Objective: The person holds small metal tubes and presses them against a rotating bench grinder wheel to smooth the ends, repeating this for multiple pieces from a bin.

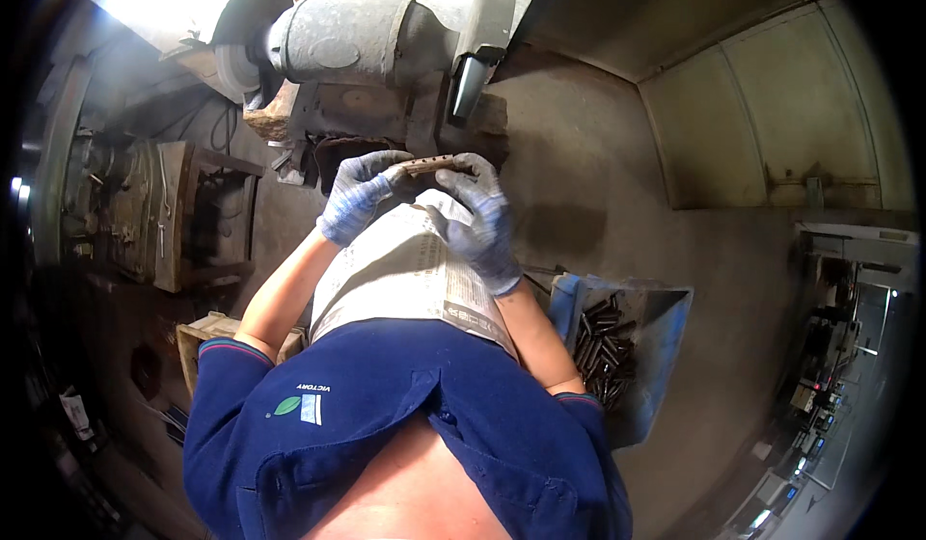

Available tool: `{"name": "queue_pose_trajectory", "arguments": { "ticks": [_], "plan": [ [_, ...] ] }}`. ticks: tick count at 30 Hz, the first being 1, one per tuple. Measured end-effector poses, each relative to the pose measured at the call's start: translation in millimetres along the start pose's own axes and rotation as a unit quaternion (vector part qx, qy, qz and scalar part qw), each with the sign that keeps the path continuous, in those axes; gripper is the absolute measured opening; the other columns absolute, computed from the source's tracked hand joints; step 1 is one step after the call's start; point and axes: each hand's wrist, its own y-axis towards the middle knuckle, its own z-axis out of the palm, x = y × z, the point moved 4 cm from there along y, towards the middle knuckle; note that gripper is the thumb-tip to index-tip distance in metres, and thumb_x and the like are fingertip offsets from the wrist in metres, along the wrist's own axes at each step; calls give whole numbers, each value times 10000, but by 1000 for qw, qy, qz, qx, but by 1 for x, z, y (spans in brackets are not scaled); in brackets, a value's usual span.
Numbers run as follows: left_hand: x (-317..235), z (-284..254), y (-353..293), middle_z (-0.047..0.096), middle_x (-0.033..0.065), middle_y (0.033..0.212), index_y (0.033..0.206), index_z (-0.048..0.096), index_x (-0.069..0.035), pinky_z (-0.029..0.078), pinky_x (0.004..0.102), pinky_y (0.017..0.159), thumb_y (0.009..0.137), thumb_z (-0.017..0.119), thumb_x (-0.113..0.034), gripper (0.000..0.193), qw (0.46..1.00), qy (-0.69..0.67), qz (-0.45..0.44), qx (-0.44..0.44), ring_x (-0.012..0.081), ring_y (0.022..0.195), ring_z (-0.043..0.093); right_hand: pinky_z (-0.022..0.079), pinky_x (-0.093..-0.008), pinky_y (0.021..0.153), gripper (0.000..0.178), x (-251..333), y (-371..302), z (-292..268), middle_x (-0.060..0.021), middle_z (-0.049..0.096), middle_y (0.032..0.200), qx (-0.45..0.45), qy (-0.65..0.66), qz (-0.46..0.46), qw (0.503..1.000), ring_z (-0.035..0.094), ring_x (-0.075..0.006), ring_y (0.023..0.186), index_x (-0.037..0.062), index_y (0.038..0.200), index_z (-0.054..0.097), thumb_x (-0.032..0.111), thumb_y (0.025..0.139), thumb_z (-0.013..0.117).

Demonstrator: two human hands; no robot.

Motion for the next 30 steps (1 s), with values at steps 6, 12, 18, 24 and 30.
{"name": "queue_pose_trajectory", "arguments": {
  "ticks": [6, 12, 18, 24, 30],
  "plan": [
    [-3, -1, 5, 645, 135, 967, 1124, 546, 94, 529, 265, 701, 869, 621, -128, 346, 998, -34, 1, 53, 155, 769, 637, 414, -298, 909, 228, -13, -1, 8, -129, 528, 1100, -9, 33, 19, 999, 510, -231, 1070, -15, 970, 644, 64, 760, 685],
    [-6, -13, 22, 654, 136, 933, 1136, 546, 57, 515, 226, 633, 888, 598, -151, 327, 998, 56, -16, 36, 130, 741, 628, 401, -285, 914, 194, -30, -6, 15, -111, 535, 1115, -24, 76, 60, 995, 508, -202, 1071, -7, 996, 655, 60, 817, 628],
    [0, -23, 24, 654, 69, 840, 1021, 610, 48, 522, 231, 653, 877, 597, -62, 182, 997, 62, -22, -51, 98, 716, 608, 407, -273, 904, 188, -30, -10, 19, -89, 528, 1128, -80, 157, 118, 977, 513, -176, 1056, -17, 1014, 653, 41, 847, 590],
    [7, -12, 38, 658, 57, 789, 982, 628, 29, 390, 170, 444, 868, 617, -80, 157, 997, 47, -4, -60, 42, 555, 538, 422, -268, 908, 196, -54, -12, 11, -94, 557, 1112, -98, 80, 105, 986, 540, -183, 1047, -15, 1019, 655, 2, 833, 598],
    [40, -14, 83, 663, 82, 846, 969, 633, 42, 535, 246, 668, 858, 601, -19, 130, 996, 15, -10, -85, 117, 713, 624, 435, -291, 909, 204, -95, -3, 0, -117, 658, 1007, -106, 5, 105, 989, 581, -207, 1039, -2, 994, 674, -17, 793, 638]
  ]
}}
